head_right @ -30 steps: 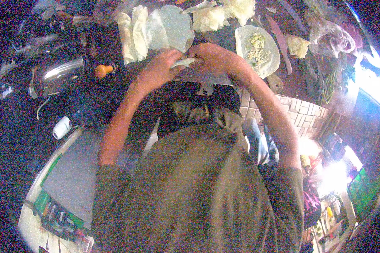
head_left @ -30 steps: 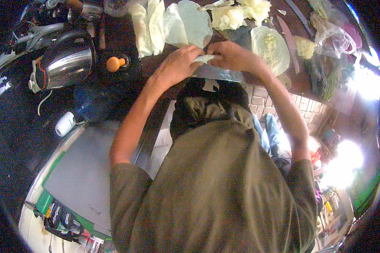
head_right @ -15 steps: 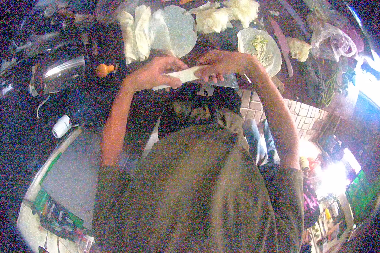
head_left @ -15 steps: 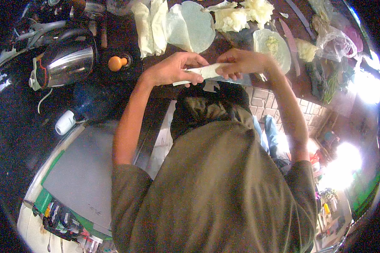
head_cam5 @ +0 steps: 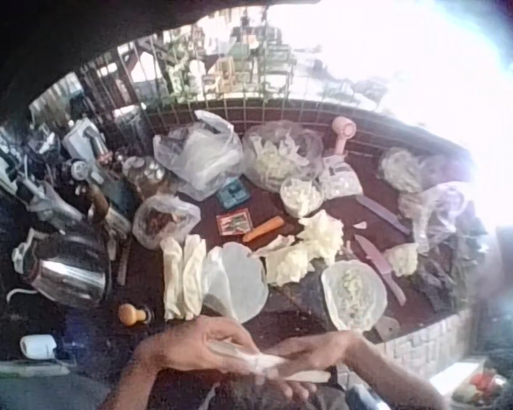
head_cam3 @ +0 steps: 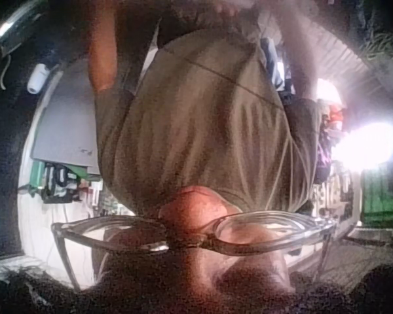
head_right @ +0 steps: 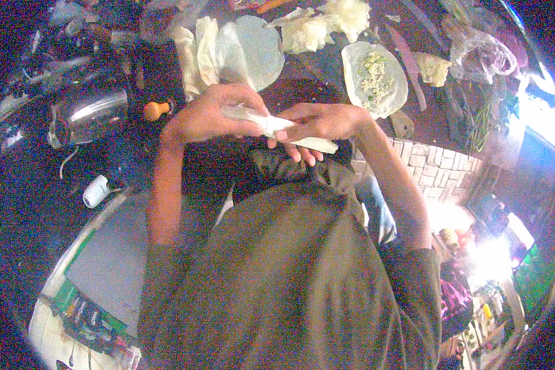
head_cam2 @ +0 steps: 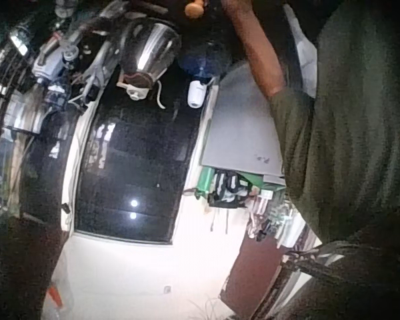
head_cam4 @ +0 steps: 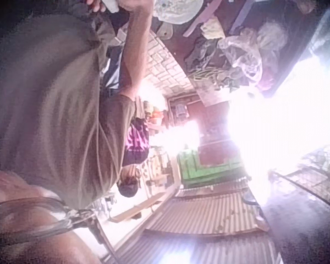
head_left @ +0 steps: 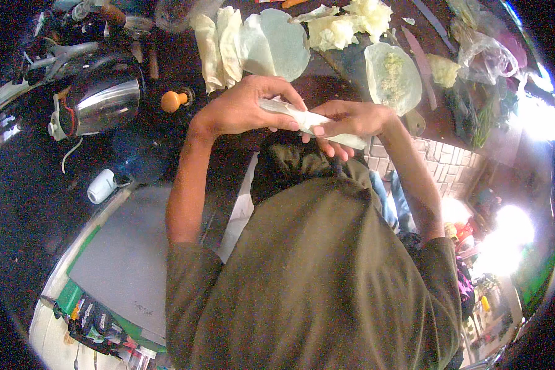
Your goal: The person prepares and rolls wraps by placing a vegetable mixture onto individual leaves and rolling them tightly by hand.
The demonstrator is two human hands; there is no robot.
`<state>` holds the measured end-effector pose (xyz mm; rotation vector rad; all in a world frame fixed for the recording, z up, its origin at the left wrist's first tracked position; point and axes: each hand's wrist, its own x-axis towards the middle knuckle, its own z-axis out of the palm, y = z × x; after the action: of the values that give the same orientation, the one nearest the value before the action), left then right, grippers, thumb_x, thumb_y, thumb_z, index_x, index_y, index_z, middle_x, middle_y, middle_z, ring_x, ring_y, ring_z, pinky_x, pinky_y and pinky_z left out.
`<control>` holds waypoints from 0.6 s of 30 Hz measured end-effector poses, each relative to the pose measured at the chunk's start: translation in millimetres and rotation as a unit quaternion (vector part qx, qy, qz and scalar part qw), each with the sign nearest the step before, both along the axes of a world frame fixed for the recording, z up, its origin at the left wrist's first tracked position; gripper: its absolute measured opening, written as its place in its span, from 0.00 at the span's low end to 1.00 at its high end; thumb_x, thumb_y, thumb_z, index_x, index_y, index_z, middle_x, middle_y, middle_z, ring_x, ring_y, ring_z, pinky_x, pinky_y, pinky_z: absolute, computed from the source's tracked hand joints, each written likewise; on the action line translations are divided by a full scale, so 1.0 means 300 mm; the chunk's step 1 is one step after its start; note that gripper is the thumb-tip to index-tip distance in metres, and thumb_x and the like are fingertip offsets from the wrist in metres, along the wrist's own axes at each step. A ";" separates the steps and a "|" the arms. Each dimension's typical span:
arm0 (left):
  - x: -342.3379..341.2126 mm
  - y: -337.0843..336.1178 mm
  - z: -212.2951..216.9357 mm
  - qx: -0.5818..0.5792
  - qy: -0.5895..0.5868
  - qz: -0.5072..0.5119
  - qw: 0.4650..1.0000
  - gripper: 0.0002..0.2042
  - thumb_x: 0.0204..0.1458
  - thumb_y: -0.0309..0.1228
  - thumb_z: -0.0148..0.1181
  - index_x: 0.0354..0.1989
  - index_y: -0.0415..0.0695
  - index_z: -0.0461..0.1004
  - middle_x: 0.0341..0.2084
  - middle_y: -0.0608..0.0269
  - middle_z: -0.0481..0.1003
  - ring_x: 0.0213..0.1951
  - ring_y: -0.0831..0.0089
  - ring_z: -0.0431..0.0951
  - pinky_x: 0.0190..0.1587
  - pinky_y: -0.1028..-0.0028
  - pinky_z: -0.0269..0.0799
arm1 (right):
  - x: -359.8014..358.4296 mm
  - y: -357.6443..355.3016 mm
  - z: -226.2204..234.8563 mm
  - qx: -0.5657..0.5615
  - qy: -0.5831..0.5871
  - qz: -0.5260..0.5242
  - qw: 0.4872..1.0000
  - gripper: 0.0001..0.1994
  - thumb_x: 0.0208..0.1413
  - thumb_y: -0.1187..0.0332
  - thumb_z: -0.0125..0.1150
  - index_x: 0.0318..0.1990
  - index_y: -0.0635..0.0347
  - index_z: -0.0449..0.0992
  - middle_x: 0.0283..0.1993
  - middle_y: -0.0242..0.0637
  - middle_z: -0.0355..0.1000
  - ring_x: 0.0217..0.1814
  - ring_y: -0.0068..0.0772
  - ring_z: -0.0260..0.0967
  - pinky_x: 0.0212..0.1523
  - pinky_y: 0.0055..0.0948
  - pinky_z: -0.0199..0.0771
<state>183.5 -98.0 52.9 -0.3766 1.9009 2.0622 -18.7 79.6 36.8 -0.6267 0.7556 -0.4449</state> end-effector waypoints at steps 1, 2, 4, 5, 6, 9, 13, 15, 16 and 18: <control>0.010 -0.009 -0.007 -0.031 0.035 0.010 0.999 0.14 0.50 0.28 0.74 0.45 0.41 0.80 0.42 0.63 0.80 0.47 0.74 0.79 0.50 0.72 0.76 | 0.004 0.009 0.001 0.002 -0.004 -0.013 1.000 0.21 0.69 0.52 0.55 0.55 0.63 0.72 0.33 0.36 0.77 0.27 0.24 0.78 0.25 0.24 0.79; 0.010 -0.016 -0.006 -0.061 0.100 0.005 0.993 0.12 0.51 0.26 0.73 0.42 0.40 0.80 0.42 0.62 0.80 0.50 0.71 0.78 0.57 0.69 0.72 | 0.007 0.018 0.001 0.004 -0.007 -0.028 1.000 0.21 0.69 0.52 0.55 0.55 0.63 0.73 0.33 0.36 0.77 0.26 0.24 0.77 0.24 0.24 0.78; 0.016 -0.010 0.001 -0.056 0.096 0.011 0.994 0.11 0.51 0.25 0.72 0.42 0.40 0.81 0.42 0.61 0.80 0.50 0.71 0.78 0.57 0.69 0.71 | 0.027 0.034 -0.002 0.015 -0.024 -0.041 0.999 0.21 0.69 0.52 0.54 0.55 0.62 0.73 0.33 0.36 0.77 0.25 0.24 0.77 0.23 0.24 0.78; 0.019 -0.006 0.013 -0.054 0.094 0.014 0.994 0.11 0.51 0.24 0.71 0.42 0.40 0.81 0.42 0.61 0.80 0.50 0.70 0.78 0.57 0.69 0.71 | 0.036 0.037 0.002 0.019 -0.032 -0.048 0.998 0.20 0.69 0.53 0.54 0.55 0.62 0.73 0.33 0.36 0.77 0.25 0.25 0.77 0.22 0.24 0.78; 0.018 -0.006 0.034 -0.068 0.087 -0.001 0.994 0.10 0.52 0.25 0.71 0.42 0.40 0.81 0.42 0.60 0.80 0.49 0.71 0.79 0.57 0.69 0.72 | 0.044 0.035 0.013 0.022 -0.032 -0.048 0.998 0.20 0.70 0.53 0.53 0.56 0.61 0.73 0.33 0.36 0.78 0.24 0.26 0.77 0.21 0.24 0.78; 0.013 0.005 0.083 -0.070 0.049 0.002 0.996 0.09 0.54 0.24 0.69 0.43 0.41 0.81 0.39 0.64 0.82 0.45 0.75 0.79 0.53 0.72 0.73 | 0.077 0.025 0.051 0.019 -0.040 -0.071 0.997 0.21 0.70 0.52 0.52 0.58 0.60 0.72 0.34 0.37 0.78 0.24 0.27 0.78 0.20 0.25 0.78; 0.001 0.020 0.136 -0.149 0.045 0.022 0.988 0.08 0.53 0.28 0.71 0.39 0.40 0.82 0.38 0.61 0.82 0.45 0.73 0.80 0.53 0.70 0.74 | 0.111 0.017 0.067 0.004 -0.028 -0.100 0.995 0.21 0.70 0.53 0.52 0.58 0.60 0.73 0.33 0.37 0.77 0.22 0.26 0.77 0.18 0.24 0.77; 0.006 0.029 0.147 -0.192 0.072 0.051 0.977 0.07 0.53 0.28 0.71 0.37 0.40 0.83 0.35 0.60 0.83 0.43 0.72 0.81 0.50 0.70 0.74 | 0.117 0.017 0.069 -0.002 -0.016 -0.105 0.994 0.21 0.70 0.53 0.52 0.57 0.60 0.73 0.32 0.36 0.76 0.21 0.25 0.76 0.17 0.24 0.76; 0.009 0.034 0.152 -0.213 0.086 0.065 0.971 0.06 0.53 0.27 0.71 0.36 0.40 0.83 0.33 0.59 0.83 0.42 0.71 0.81 0.49 0.70 0.74 | 0.119 0.017 0.071 -0.004 -0.010 -0.107 0.994 0.21 0.70 0.53 0.52 0.57 0.61 0.73 0.32 0.36 0.76 0.21 0.25 0.76 0.17 0.24 0.76; 0.017 0.041 0.159 -0.233 0.115 0.072 0.963 0.06 0.52 0.27 0.71 0.36 0.41 0.83 0.33 0.59 0.82 0.41 0.68 0.81 0.47 0.69 0.74 | 0.123 0.017 0.074 -0.007 -0.008 -0.112 0.994 0.21 0.70 0.52 0.52 0.56 0.60 0.73 0.31 0.35 0.76 0.20 0.23 0.75 0.16 0.23 0.75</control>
<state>188.5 -85.9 100.6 -0.4039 2.5754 1.7863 18.1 84.8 59.1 -0.5533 0.8120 -0.6613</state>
